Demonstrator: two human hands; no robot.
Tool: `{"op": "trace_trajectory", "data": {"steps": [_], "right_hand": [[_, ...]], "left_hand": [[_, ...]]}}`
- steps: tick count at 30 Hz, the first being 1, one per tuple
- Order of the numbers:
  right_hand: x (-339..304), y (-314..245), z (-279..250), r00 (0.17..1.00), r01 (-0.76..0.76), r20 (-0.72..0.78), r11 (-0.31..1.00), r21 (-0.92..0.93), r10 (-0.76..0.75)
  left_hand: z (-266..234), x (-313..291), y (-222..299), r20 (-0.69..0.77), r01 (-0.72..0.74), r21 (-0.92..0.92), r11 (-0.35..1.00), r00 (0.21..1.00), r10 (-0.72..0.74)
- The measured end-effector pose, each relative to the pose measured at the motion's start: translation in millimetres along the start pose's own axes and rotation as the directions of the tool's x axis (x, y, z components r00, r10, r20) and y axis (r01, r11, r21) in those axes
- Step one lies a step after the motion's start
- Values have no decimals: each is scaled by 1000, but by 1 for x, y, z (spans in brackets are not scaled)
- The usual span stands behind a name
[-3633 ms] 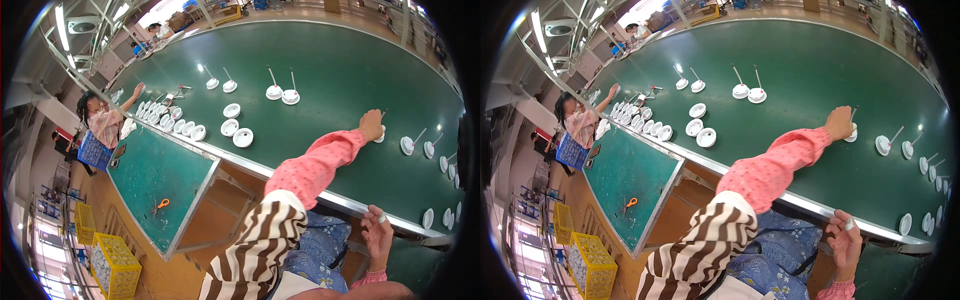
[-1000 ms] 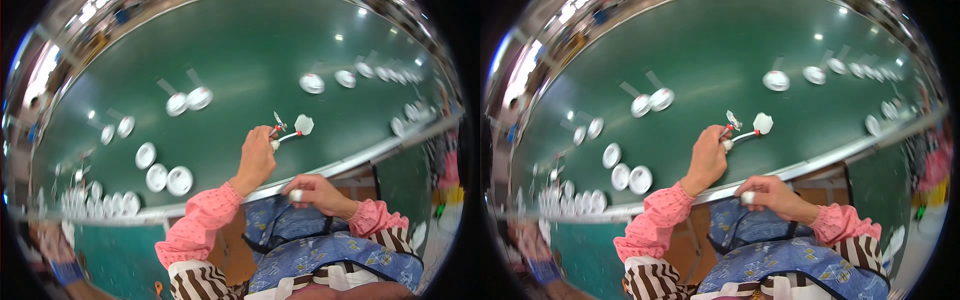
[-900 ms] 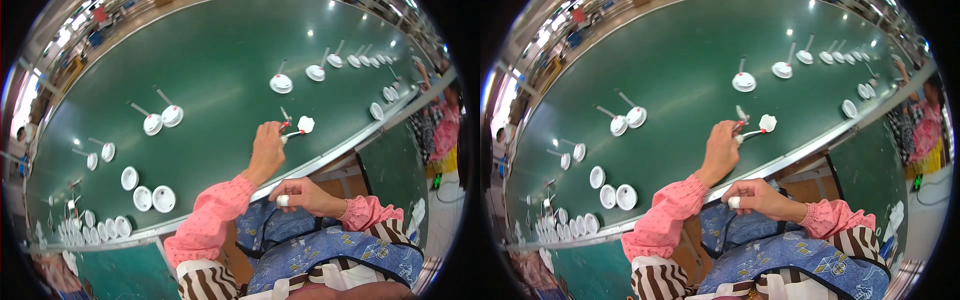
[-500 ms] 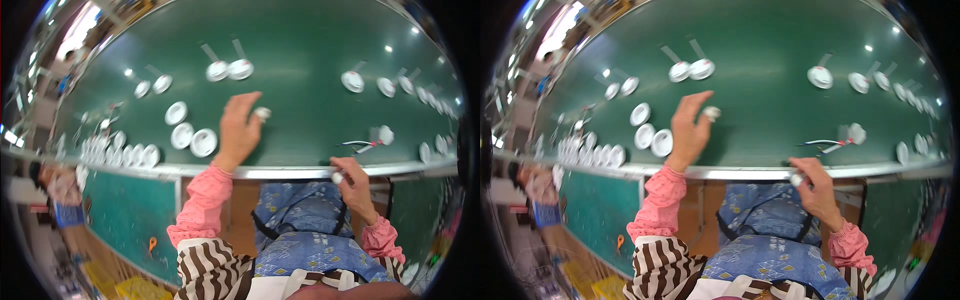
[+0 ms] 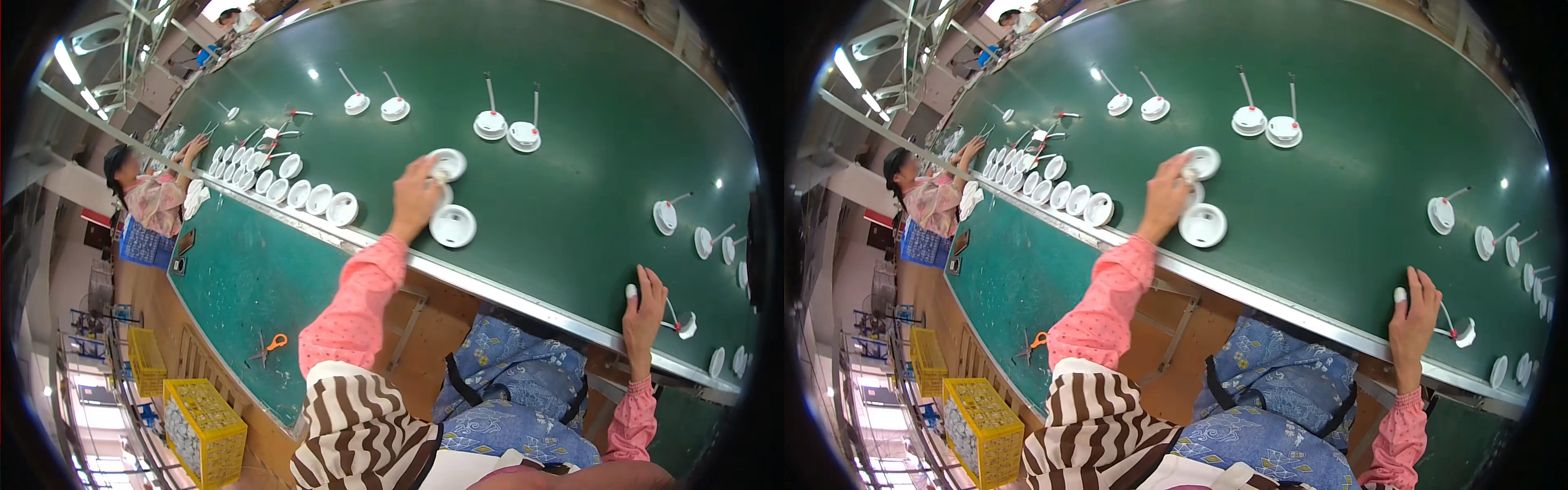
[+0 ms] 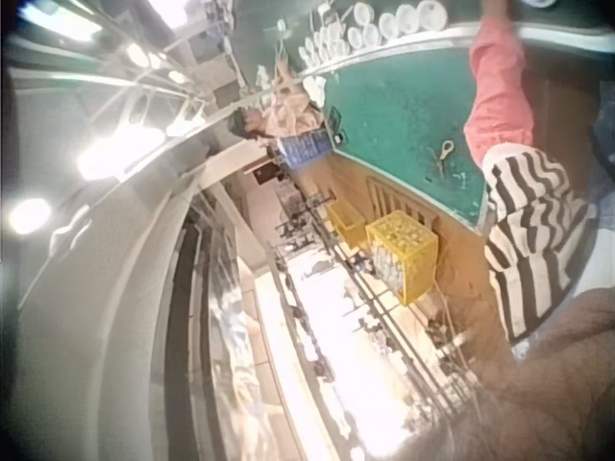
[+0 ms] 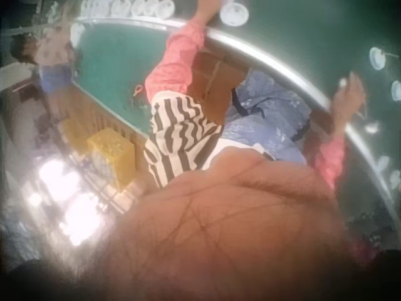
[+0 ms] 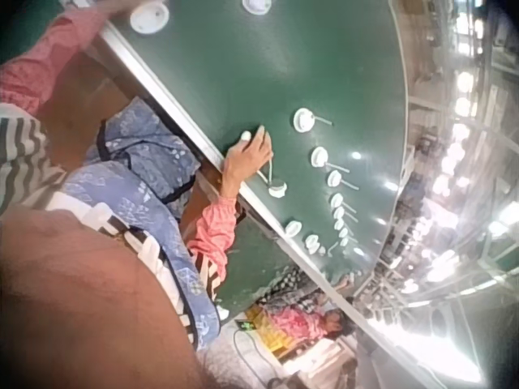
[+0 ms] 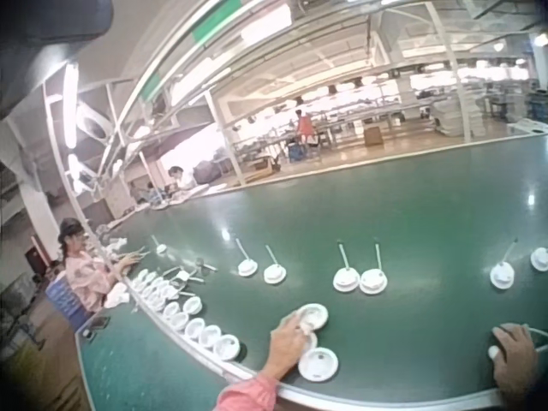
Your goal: The person picks up a wire and a circuit board, threads the wire through a white plastic base, and presses the board into the base before placing the unit on the conveyor belt.
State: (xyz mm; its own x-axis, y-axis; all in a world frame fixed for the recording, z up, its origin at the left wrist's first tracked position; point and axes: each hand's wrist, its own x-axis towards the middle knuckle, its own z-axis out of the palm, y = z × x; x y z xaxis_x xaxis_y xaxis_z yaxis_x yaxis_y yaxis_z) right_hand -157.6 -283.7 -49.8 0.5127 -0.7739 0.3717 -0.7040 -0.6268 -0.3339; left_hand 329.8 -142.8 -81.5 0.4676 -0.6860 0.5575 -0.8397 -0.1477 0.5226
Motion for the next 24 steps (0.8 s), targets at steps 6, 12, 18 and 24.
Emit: {"op": "trace_trajectory", "data": {"steps": [6,12,18,24], "right_hand": [[13,-17,7,999,27,-18,999,-23,-28],[8,-5,9,998,59,-21,996,-62,-61],[11,-12,3,992,-129,8,982,138,130],[7,-2,6,992,-124,15,988,97,123]], "left_hand": [[83,12,114,89,-3,-296,955,996,31],[75,33,150,182,-87,-488,869,963,198],[-74,83,-50,-171,50,268,962,985,-4],[-194,92,-240,-347,529,648,548,846,-406]]}}
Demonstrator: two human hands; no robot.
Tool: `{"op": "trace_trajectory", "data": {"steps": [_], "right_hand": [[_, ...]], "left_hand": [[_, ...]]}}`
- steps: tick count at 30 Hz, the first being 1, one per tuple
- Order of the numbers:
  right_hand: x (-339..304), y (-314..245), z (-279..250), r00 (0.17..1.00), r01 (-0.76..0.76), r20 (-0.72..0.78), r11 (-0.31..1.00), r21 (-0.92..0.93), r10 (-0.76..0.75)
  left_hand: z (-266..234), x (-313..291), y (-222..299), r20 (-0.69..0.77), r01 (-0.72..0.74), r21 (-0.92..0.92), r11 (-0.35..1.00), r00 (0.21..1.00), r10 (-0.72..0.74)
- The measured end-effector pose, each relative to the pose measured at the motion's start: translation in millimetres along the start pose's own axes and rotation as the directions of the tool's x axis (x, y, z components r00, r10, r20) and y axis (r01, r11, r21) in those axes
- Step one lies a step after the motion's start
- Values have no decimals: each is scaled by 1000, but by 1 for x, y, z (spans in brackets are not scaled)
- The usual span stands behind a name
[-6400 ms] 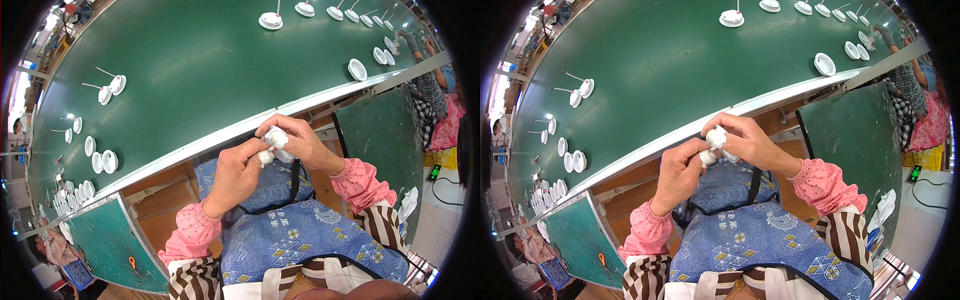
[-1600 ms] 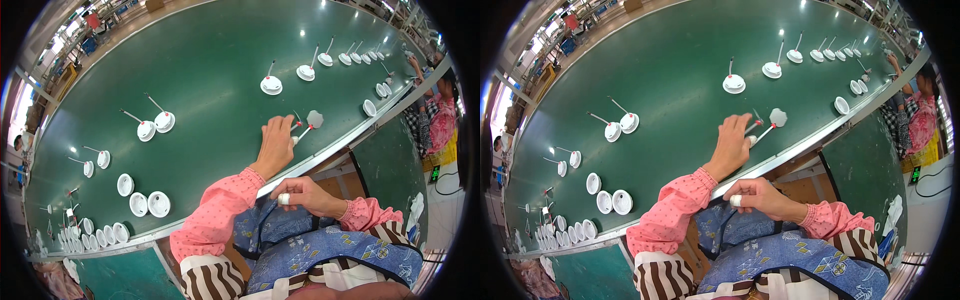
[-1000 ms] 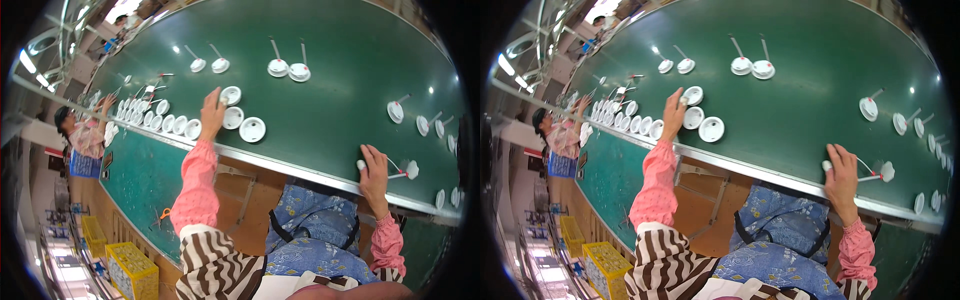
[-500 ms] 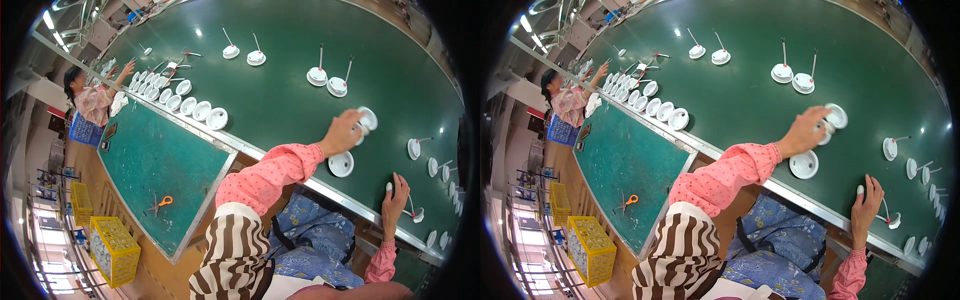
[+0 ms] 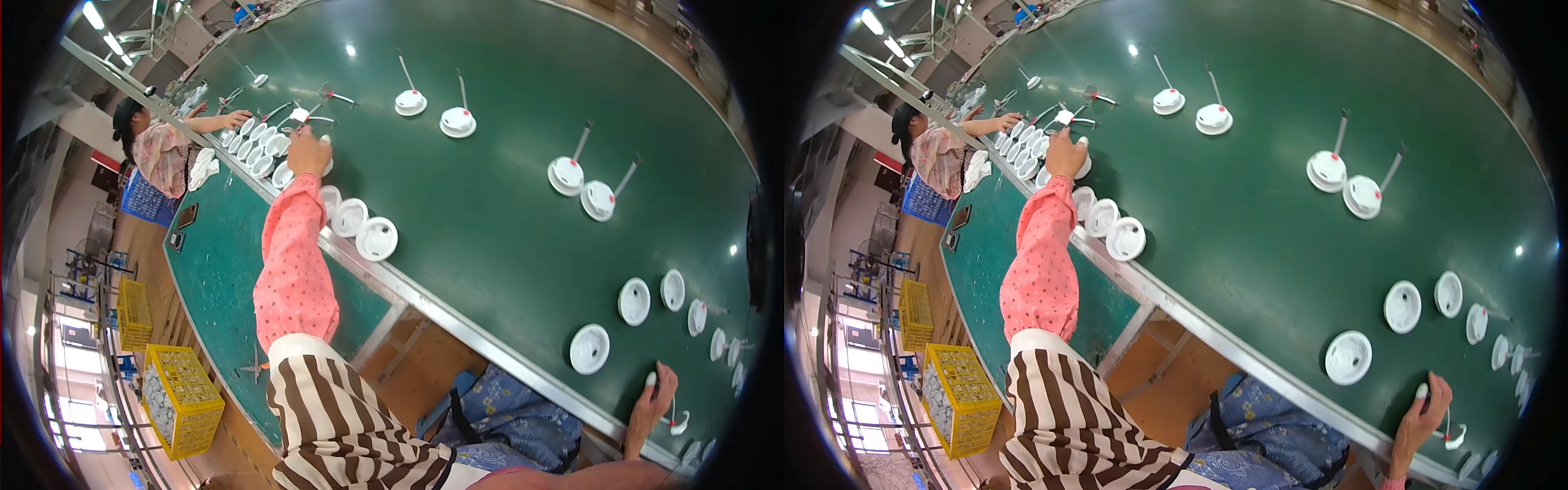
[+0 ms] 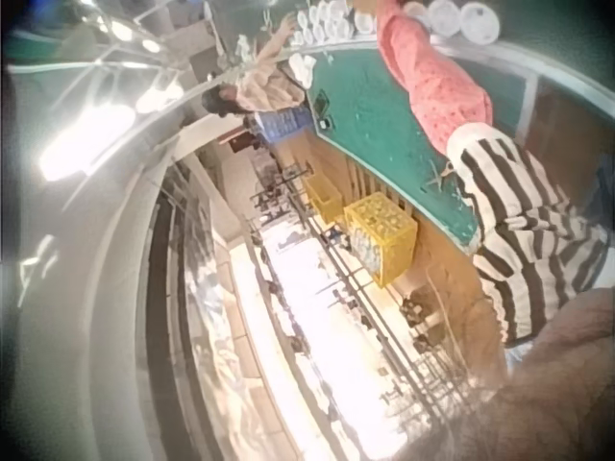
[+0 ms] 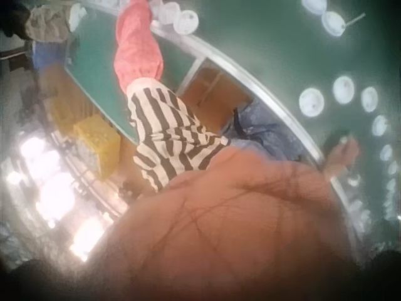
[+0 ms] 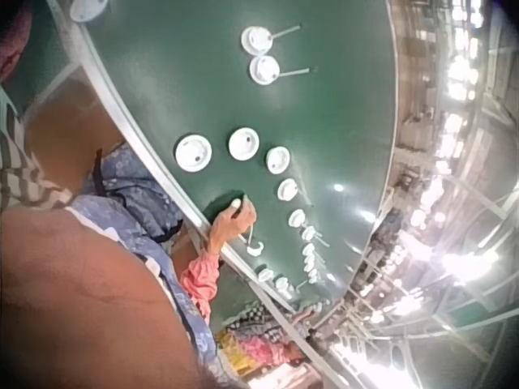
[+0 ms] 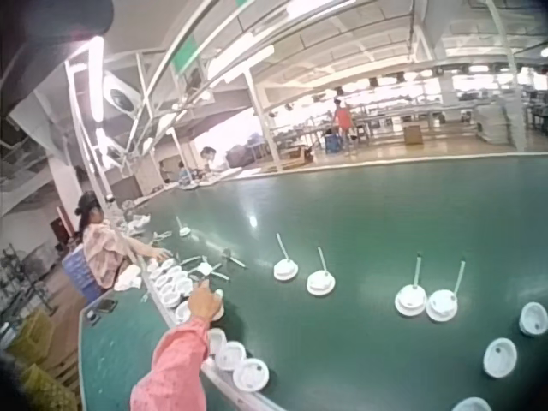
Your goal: The person picks up a wire and a circuit board, threads the wire through a white plastic base, and presses the board into the base before placing the unit on the conveyor belt.
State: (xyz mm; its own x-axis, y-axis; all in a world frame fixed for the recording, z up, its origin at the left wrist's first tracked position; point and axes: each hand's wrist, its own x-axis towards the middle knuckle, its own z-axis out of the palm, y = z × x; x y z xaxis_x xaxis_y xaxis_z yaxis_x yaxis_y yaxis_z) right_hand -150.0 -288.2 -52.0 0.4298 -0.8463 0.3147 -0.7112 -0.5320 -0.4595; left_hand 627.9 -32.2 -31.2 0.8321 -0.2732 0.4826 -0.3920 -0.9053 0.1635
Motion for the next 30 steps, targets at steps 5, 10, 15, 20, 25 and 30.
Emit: {"op": "trace_trajectory", "data": {"steps": [5,10,15,20,25,30], "right_hand": [[6,2,11,999,24,29,999,-45,-22],[6,5,6,999,31,47,996,-81,-28],[9,2,9,997,72,6,993,-91,-72],[11,-2,9,997,69,-13,990,-124,-71],[11,-9,7,995,76,-58,995,-62,-80],[10,-25,-2,991,127,-47,991,34,-125]], "left_hand": [[12,37,-58,195,207,128,970,954,-229],[32,61,-47,324,239,222,945,896,-303],[50,69,-42,270,62,133,989,958,-96],[43,40,27,277,-216,-242,946,919,280],[8,-47,130,161,-479,-411,776,799,579],[-45,-138,206,191,-487,-650,583,638,746]]}}
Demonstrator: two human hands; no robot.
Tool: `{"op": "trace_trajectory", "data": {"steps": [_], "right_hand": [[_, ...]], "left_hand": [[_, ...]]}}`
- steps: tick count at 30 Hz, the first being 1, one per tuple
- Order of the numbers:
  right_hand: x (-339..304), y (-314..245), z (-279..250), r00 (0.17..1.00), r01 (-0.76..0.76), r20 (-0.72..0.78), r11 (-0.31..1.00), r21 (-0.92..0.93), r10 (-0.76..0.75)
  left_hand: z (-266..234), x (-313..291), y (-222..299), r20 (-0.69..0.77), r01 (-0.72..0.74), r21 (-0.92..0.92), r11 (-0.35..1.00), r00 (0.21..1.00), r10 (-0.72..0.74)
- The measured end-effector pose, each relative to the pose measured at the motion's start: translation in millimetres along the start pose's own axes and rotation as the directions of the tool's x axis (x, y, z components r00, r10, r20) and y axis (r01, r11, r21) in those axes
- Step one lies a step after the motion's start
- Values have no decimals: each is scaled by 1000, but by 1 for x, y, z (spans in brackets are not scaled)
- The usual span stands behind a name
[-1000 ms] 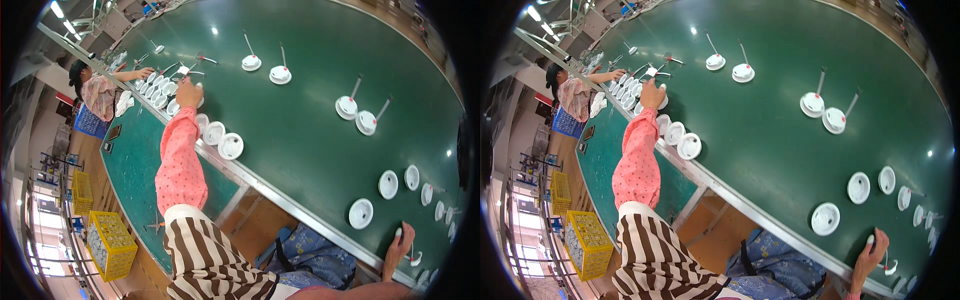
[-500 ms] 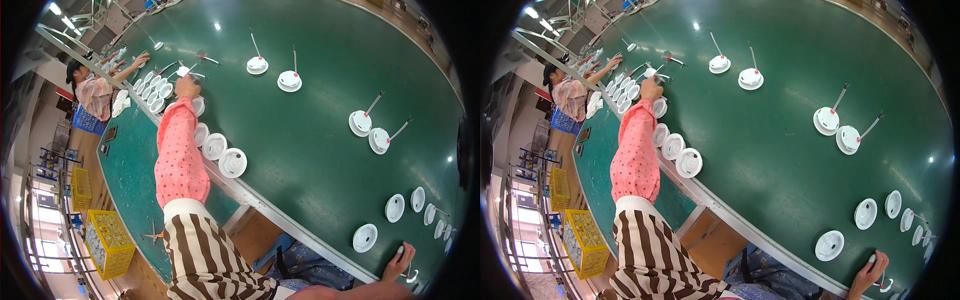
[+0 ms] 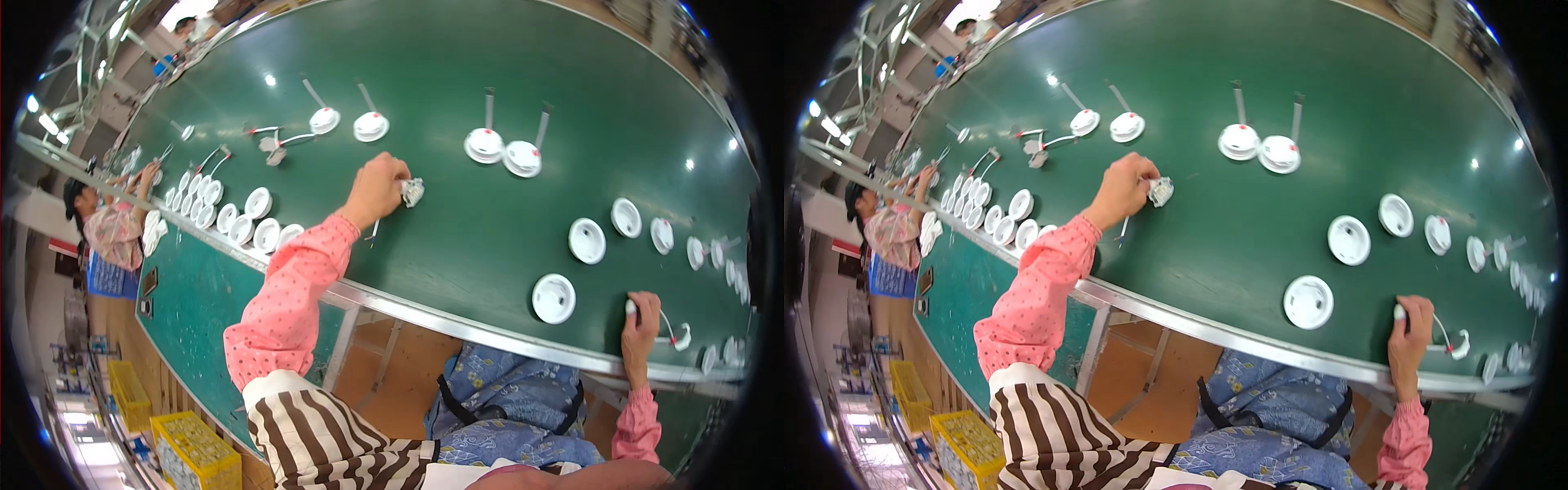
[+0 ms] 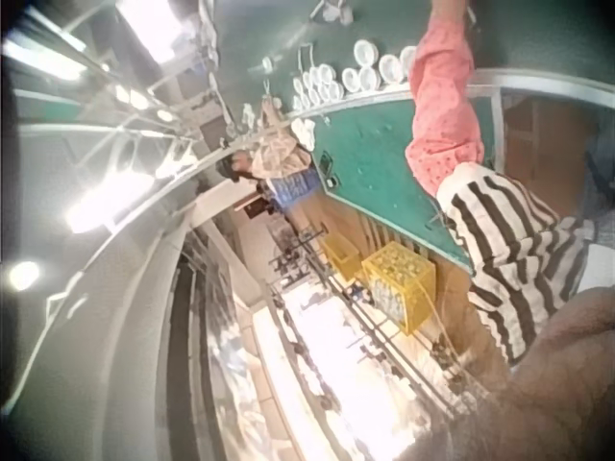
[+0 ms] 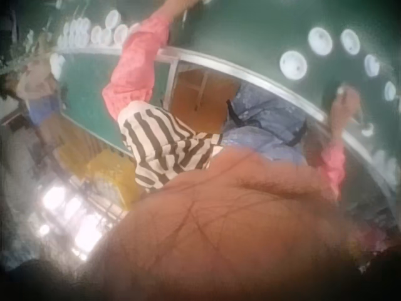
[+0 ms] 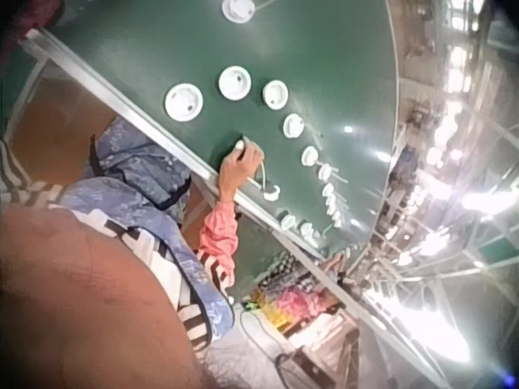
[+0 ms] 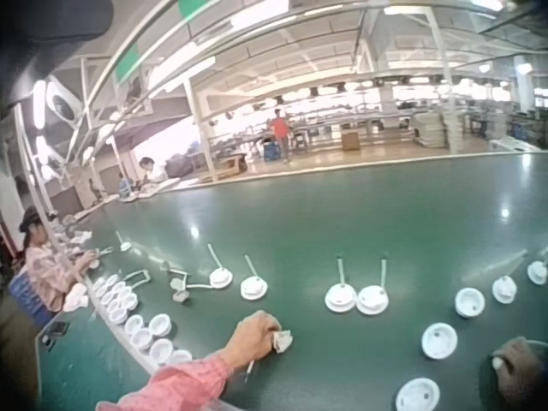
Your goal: The person picks up a wire and a circuit board, threads the wire through a white plastic base, and presses the board into the base before placing the unit on the conveyor belt.
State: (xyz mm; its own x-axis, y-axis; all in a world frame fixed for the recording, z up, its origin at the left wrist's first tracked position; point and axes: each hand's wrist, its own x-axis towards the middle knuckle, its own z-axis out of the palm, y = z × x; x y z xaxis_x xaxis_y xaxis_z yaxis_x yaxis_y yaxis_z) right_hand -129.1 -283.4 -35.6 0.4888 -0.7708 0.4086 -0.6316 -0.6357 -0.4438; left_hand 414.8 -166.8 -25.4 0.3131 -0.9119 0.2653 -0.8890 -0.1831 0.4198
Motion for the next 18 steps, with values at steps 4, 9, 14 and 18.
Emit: {"op": "trace_trajectory", "data": {"steps": [4,9,14,18], "right_hand": [[-9,-8,-12,998,15,-66,999,45,-12],[-24,-40,-32,954,-300,204,665,684,220],[-15,-89,-30,709,-705,683,-192,683,-175],[-36,-80,-27,693,-708,681,-397,583,-236]], "left_hand": [[-4,-9,79,-168,-248,22,969,954,248],[-11,-39,180,-144,-244,-346,906,968,206],[24,-112,291,-215,-309,-422,853,948,236],[48,-158,335,-231,-278,-416,866,953,195]]}}
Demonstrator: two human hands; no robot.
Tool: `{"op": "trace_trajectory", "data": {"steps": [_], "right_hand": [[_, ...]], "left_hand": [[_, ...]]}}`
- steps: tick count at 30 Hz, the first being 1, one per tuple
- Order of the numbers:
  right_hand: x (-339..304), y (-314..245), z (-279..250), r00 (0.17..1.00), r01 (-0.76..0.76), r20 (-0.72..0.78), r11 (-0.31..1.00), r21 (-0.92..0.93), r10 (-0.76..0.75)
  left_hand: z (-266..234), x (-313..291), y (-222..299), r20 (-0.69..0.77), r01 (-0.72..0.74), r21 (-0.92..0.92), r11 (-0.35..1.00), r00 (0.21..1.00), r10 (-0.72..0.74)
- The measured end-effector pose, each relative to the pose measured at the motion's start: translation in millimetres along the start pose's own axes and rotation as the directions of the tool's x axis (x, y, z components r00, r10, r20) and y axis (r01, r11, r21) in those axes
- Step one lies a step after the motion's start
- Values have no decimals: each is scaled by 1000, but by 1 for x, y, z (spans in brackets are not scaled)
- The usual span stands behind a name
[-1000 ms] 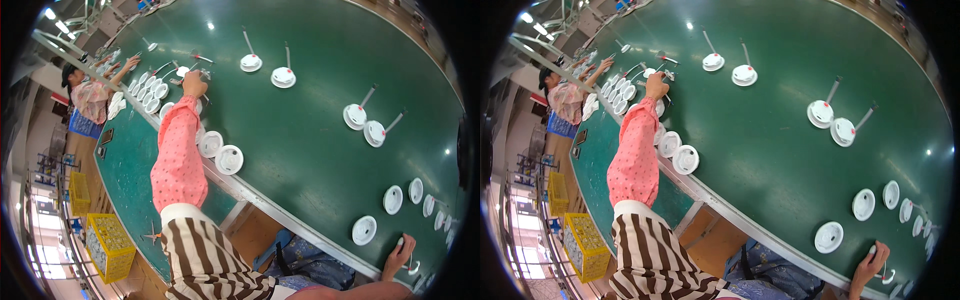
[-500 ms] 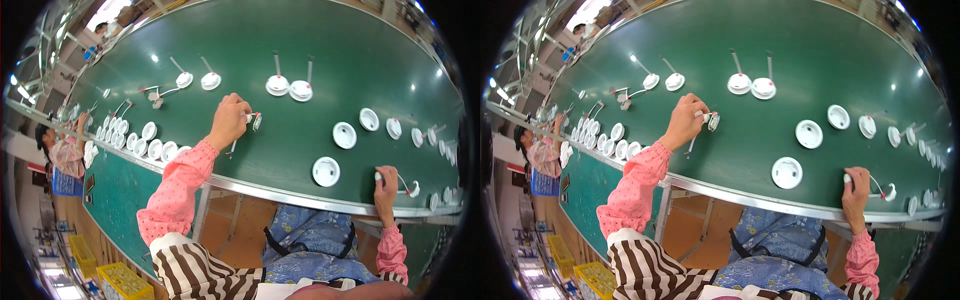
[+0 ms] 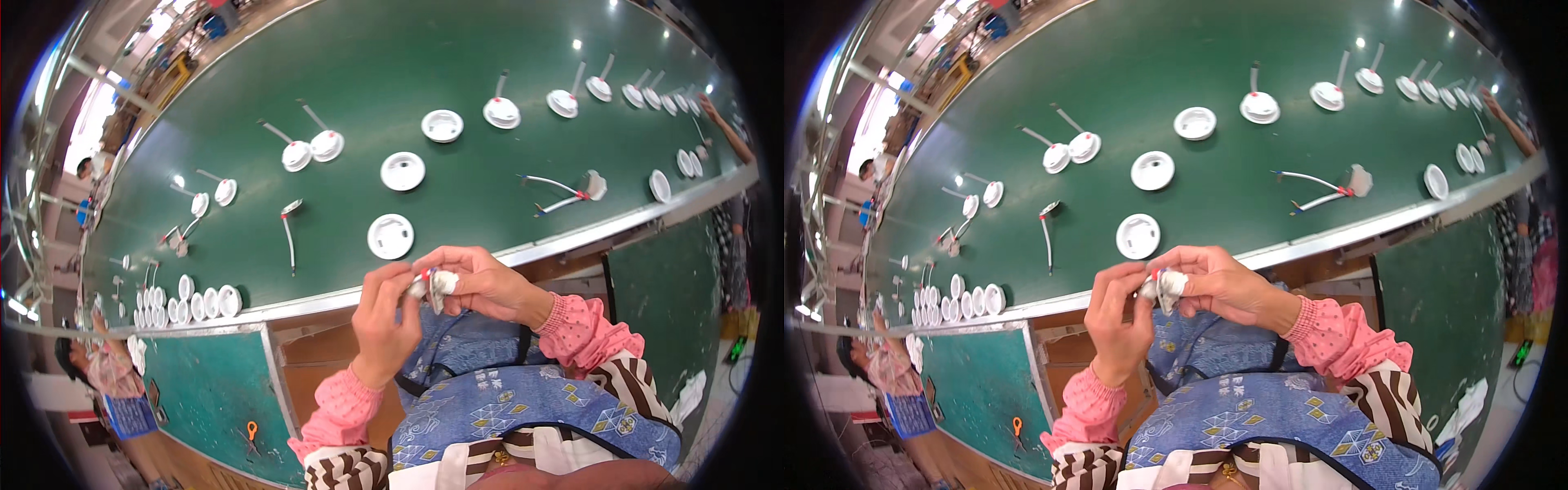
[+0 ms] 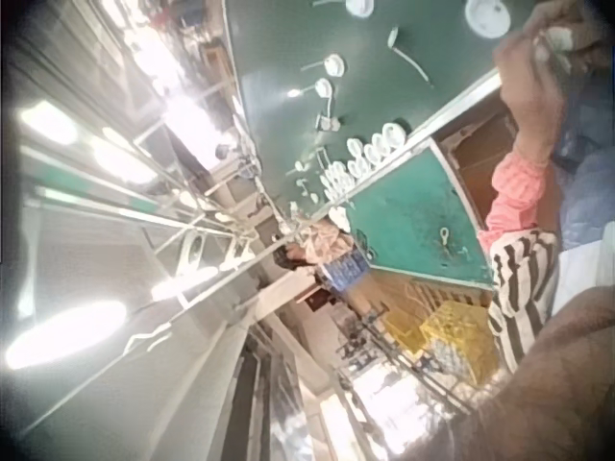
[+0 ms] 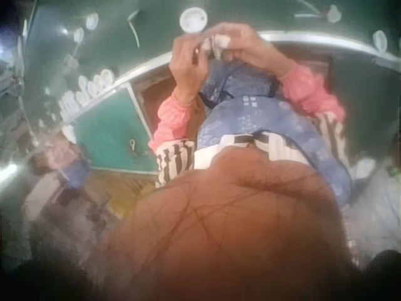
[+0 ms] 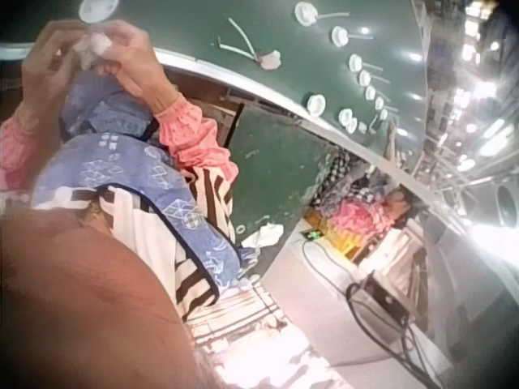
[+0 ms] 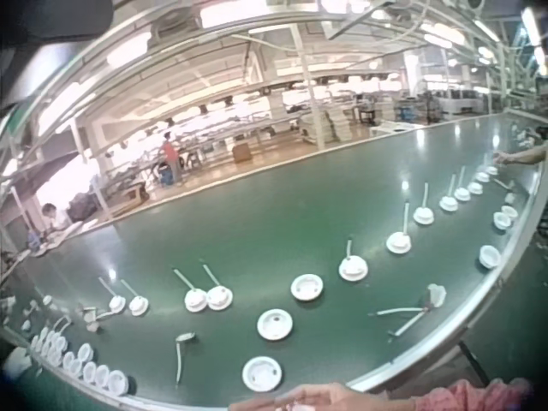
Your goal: The person picks up a wire and a circuit board, threads the wire through a white plastic base, and presses the board into the base before placing the unit on the conveyor belt.
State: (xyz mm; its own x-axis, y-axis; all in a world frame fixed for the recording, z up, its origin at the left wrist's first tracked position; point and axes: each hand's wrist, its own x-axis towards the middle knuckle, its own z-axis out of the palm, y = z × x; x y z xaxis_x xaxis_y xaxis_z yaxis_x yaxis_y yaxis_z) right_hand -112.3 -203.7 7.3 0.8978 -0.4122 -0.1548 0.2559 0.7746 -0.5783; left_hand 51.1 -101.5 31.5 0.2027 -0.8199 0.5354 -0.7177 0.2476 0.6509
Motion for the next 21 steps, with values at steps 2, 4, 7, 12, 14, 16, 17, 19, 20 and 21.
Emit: {"op": "trace_trajectory", "data": {"steps": [2,4,7,12,14,16,17,19,20,21], "right_hand": [[-13,1,-13,994,62,-67,970,-233,-80],[-27,2,-17,992,79,-76,956,-283,-104],[-39,9,-25,981,155,-37,884,-440,-190],[-61,-2,-18,997,-6,-72,970,-244,-12],[-71,2,-31,996,19,-83,981,-194,-36],[-77,1,-39,987,35,-148,987,-158,-59],[-81,-2,-38,979,70,-180,985,-157,-98],[-86,-9,-36,981,34,-179,976,-216,-73],[-86,-10,-37,984,18,-170,977,-212,-55],[-86,-11,-39,983,13,-174,977,-214,-52]], "left_hand": [[0,-12,4,117,161,-140,977,982,-145],[4,-22,3,313,410,-418,811,903,-295],[4,-20,0,702,590,-276,759,663,-261],[20,-27,13,541,533,-477,698,805,-245],[33,-26,15,569,525,-432,733,789,-230],[39,-28,8,591,445,-391,806,793,-151],[37,-19,22,680,647,-388,657,682,-270],[34,-13,28,713,662,-346,665,646,-272],[36,-12,26,705,670,-343,659,647,-290],[38,-13,23,716,664,-348,662,644,-269]]}}
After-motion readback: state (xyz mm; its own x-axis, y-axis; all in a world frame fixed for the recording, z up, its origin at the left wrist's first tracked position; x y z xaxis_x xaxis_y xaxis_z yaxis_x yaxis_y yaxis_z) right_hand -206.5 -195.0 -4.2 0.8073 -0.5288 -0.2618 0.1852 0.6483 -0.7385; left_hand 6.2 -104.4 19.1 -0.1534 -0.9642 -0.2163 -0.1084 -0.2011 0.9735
